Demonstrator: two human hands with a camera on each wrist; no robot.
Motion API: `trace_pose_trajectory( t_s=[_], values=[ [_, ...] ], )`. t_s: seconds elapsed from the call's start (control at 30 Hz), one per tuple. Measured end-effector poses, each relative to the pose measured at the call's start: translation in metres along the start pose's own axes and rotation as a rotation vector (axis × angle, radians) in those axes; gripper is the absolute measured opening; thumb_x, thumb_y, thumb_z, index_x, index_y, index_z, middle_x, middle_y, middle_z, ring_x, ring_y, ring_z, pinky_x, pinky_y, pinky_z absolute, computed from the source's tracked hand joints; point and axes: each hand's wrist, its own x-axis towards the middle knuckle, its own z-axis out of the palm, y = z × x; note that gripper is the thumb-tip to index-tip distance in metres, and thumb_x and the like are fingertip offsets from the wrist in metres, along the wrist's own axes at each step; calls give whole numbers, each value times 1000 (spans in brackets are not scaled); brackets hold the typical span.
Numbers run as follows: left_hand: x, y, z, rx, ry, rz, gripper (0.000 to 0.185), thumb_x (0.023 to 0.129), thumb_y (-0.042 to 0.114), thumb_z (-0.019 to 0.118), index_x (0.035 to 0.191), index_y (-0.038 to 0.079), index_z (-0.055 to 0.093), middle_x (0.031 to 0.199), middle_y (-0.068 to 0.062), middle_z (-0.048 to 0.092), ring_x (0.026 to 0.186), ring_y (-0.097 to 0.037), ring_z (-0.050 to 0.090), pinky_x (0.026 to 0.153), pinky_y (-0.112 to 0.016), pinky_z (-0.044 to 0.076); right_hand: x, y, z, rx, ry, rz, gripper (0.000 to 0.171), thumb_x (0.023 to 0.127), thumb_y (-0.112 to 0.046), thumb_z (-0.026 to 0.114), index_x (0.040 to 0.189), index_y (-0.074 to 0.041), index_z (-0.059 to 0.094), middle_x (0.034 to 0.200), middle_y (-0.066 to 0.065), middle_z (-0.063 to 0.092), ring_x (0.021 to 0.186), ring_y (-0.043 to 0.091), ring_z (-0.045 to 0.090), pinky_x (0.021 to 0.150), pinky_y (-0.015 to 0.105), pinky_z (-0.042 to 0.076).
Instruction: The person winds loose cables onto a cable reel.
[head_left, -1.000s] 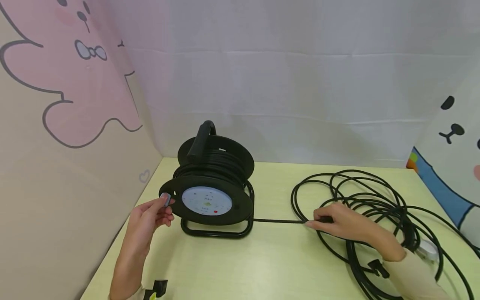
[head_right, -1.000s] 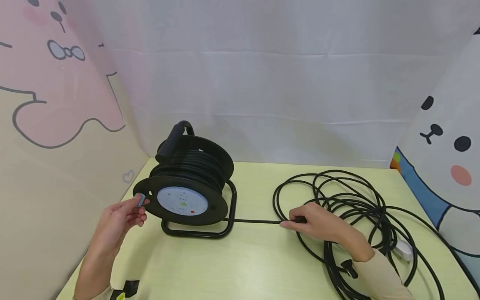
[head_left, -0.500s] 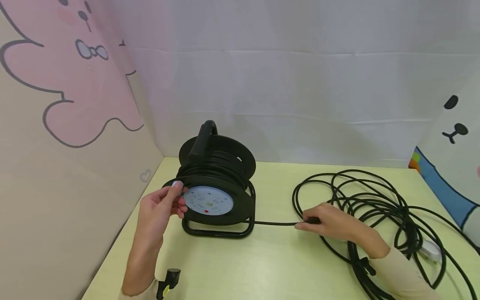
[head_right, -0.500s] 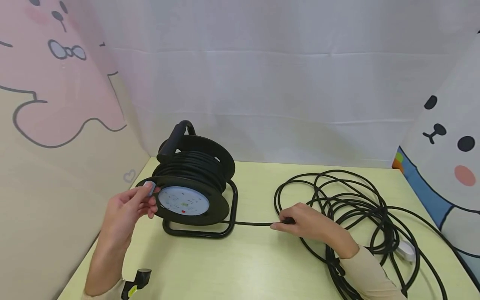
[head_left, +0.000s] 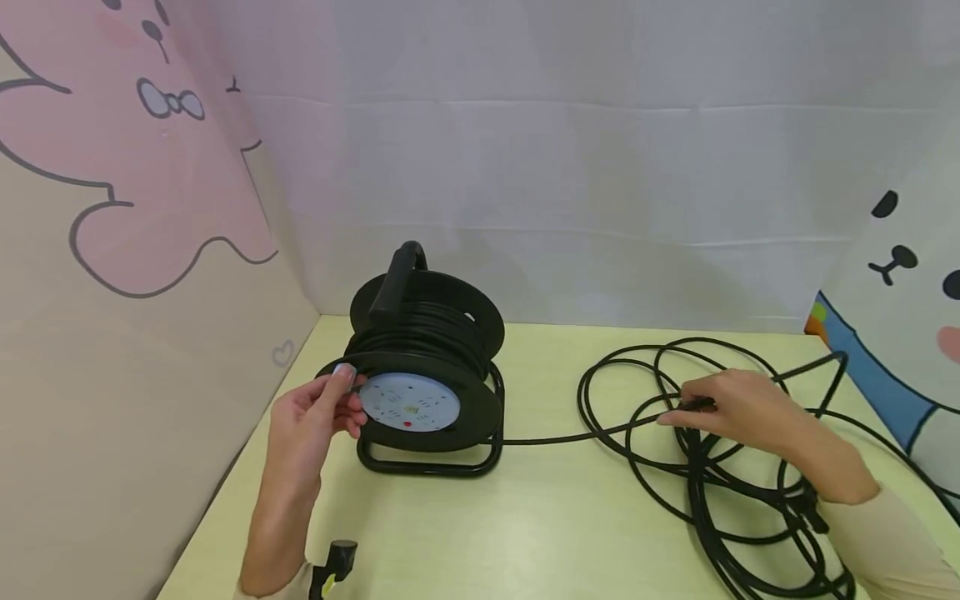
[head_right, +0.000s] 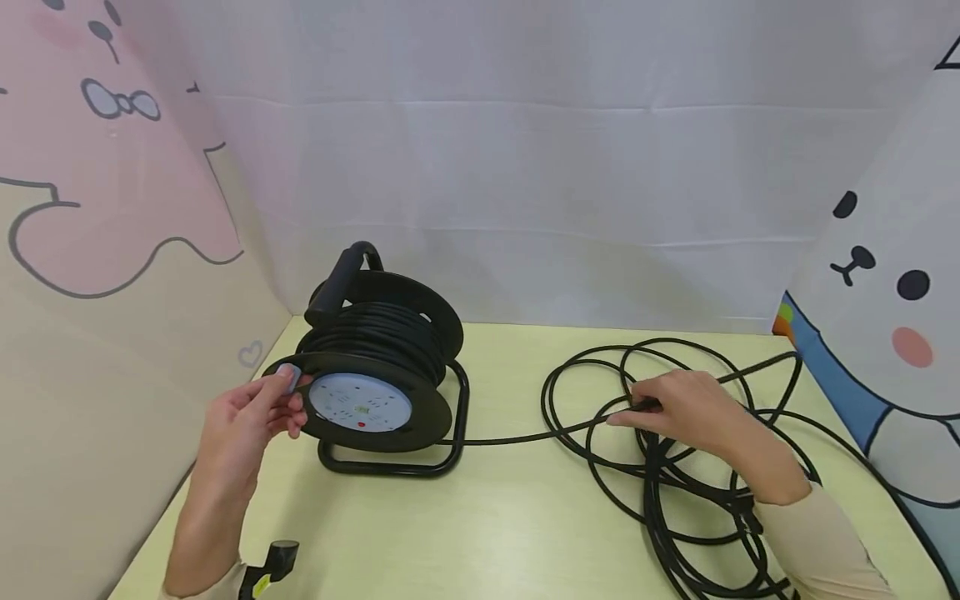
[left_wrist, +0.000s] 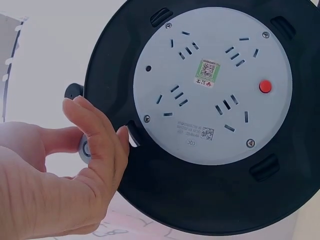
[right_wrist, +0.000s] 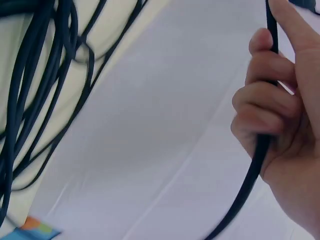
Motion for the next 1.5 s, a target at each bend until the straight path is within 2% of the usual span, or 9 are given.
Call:
trace_pose_trajectory(
  t_s=[0.1, 0.2, 0.33, 0.5, 0.67, 0.97, 1.13, 1.33, 1.5],
  values=[
    [0, 1, -1, 7, -3, -2, 42, 104, 28, 63, 106, -14, 67, 70, -3, 62, 57, -14, 61, 53, -22, 55, -16, 14, -15, -35, 25, 79, 29, 85, -40, 83, 71, -30, 60, 57, -23, 41, 49, -4, 31, 48, 21, 29],
    [0, 2, 1, 27, -4, -5, 43, 104, 29, 63, 108, -14, 67, 70, -3, 62, 58, -15, 62, 53, -22, 55, -37, 25, -28, -5, 38, 200, 30, 88, -35, 81, 68, -31, 59, 56, -20, 40, 50, -1, 32, 51, 23, 28],
    [-3, 6, 5, 66, 1, -3, 44, 105, 29, 62, 110, -15, 66, 69, -2, 62, 57, -15, 63, 54, -22, 56, -56, 31, -32, 61, 46, 261, 35, 91, -27, 79, 66, -33, 55, 55, -19, 34, 49, 0, 30, 51, 24, 25],
    [-6, 8, 16, 107, -22, 41, 37, 105, 24, 62, 107, -13, 66, 69, -4, 62, 56, -15, 61, 54, -23, 56, -59, 26, -26, 115, 14, 235, 31, 91, -23, 79, 70, -32, 59, 56, -20, 36, 50, -2, 29, 50, 23, 27],
    [-11, 10, 27, 128, -77, 95, 30, 104, 18, 64, 97, -12, 65, 68, -9, 62, 52, -17, 59, 53, -26, 57, -48, 17, -18, 196, -37, 229, 26, 94, -23, 77, 74, -29, 61, 59, -18, 37, 53, -2, 29, 50, 24, 27],
    [-17, 8, 47, 93, -151, 140, 29, 103, 14, 64, 90, -12, 63, 67, -12, 61, 50, -17, 59, 52, -27, 57, -33, 9, -5, 249, -11, 148, 28, 94, -18, 76, 75, -29, 59, 59, -21, 34, 52, -3, 26, 47, 22, 27],
    [-19, 3, 58, 98, -196, 163, 30, 103, 14, 64, 88, -12, 64, 66, -12, 61, 51, -19, 61, 52, -25, 57, -26, 5, 2, 258, -8, 150, 29, 95, -20, 75, 74, -31, 59, 60, -21, 35, 53, -3, 27, 49, 22, 28],
    [-24, -6, 75, 103, -269, 130, 28, 103, 15, 64, 89, -10, 64, 67, -14, 62, 53, -19, 63, 52, -24, 56, -14, -4, 10, 290, -55, 142, 25, 97, -24, 73, 76, -30, 60, 62, -19, 41, 54, -2, 30, 51, 22, 31],
    [-29, -20, 89, 77, -339, 82, 27, 103, 15, 63, 91, -8, 65, 66, -12, 62, 52, -17, 59, 51, -22, 54, -4, -14, 20, 321, -80, 69, 23, 98, -24, 72, 79, -32, 61, 62, -22, 37, 53, -4, 32, 50, 22, 32]
  ],
)
